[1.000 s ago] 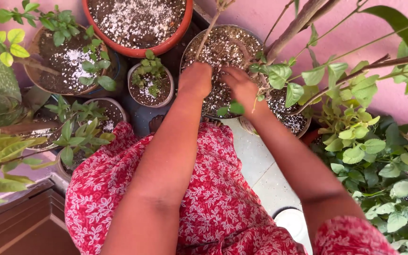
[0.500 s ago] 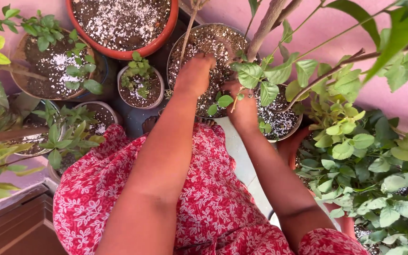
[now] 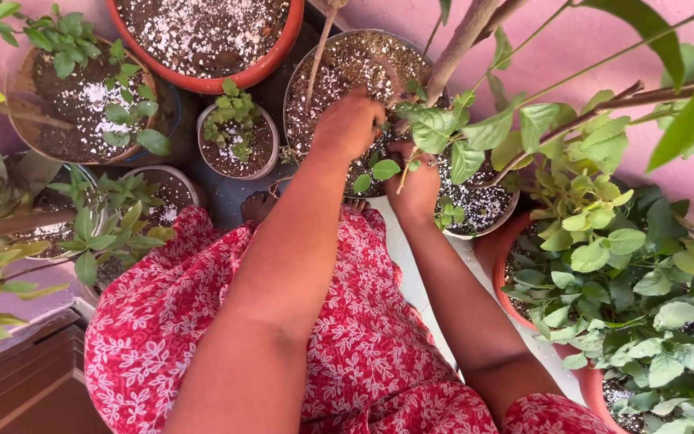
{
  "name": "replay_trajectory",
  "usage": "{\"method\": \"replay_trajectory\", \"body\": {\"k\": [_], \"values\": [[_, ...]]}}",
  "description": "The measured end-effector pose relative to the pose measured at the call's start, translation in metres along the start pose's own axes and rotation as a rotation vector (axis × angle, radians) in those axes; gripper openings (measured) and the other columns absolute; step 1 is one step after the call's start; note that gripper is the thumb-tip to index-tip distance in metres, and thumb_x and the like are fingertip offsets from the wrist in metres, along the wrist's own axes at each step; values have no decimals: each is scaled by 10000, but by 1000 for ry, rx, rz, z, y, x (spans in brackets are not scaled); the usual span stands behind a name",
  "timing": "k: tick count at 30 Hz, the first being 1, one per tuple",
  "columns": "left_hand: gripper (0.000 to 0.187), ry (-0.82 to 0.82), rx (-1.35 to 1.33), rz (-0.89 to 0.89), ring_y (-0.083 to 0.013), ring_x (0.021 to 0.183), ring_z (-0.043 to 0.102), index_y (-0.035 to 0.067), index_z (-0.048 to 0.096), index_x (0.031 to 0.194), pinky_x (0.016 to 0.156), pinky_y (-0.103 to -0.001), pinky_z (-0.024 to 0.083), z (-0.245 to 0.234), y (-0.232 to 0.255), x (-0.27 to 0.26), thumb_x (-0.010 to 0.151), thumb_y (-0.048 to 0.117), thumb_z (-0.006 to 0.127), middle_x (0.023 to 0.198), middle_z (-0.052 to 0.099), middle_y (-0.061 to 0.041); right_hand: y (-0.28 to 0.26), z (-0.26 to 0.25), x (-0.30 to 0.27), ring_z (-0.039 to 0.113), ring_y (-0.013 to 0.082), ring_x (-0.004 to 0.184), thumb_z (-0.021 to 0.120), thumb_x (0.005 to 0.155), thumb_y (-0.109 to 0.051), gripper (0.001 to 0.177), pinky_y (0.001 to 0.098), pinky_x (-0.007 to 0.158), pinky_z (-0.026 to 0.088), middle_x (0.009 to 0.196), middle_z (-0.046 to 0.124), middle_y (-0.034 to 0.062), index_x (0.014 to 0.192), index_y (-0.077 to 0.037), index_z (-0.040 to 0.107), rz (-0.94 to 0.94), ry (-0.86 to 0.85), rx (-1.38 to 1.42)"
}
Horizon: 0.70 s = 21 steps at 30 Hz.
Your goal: The recorder adds white granular fertilizer or soil amendment from a plate to several potted plants and mixes it into the soil by hand.
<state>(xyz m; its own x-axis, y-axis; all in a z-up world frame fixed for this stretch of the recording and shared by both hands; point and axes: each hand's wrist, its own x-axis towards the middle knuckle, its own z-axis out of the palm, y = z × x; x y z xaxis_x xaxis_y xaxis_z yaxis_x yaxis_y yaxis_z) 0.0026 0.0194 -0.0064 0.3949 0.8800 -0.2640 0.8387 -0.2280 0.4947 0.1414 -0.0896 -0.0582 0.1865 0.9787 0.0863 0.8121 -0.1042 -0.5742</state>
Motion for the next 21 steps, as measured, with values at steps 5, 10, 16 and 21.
{"method": "replay_trajectory", "body": {"k": [5, 10, 16, 21], "values": [[140, 50, -171, 85, -310, 1003, 694, 152, 778, 924, 861, -440, 561, -2, -17, 1, 799, 153, 840, 1037, 672, -114, -20, -12, 5, 717, 375, 907, 764, 918, -237, 210, 464, 797, 561, 992, 749, 152, 1062, -87, 739, -34, 150, 146], [157, 10, -297, 73, -260, 928, 730, 157, 765, 924, 821, -411, 578, -6, -15, -4, 787, 155, 843, 965, 712, -82, -14, -12, 4, 715, 359, 861, 795, 929, -267, 191, 458, 757, 552, 945, 747, 151, 990, -86, 781, -24, 162, 141], [269, -1, -270, 60, -268, 999, 702, 171, 755, 1031, 869, -415, 561, -12, -15, -9, 783, 139, 854, 1044, 713, -87, 9, -40, -21, 705, 292, 735, 810, 934, -212, 190, 405, 698, 538, 877, 722, 166, 959, -29, 765, 73, 130, 210], [386, -44, -160, -1, -275, 1105, 667, 189, 719, 1151, 950, -418, 534, -13, -8, -10, 791, 135, 846, 1169, 681, -90, 37, -42, -24, 728, 237, 733, 792, 942, -171, 161, 365, 719, 563, 897, 765, 139, 1019, -31, 771, 62, 164, 254]]}}
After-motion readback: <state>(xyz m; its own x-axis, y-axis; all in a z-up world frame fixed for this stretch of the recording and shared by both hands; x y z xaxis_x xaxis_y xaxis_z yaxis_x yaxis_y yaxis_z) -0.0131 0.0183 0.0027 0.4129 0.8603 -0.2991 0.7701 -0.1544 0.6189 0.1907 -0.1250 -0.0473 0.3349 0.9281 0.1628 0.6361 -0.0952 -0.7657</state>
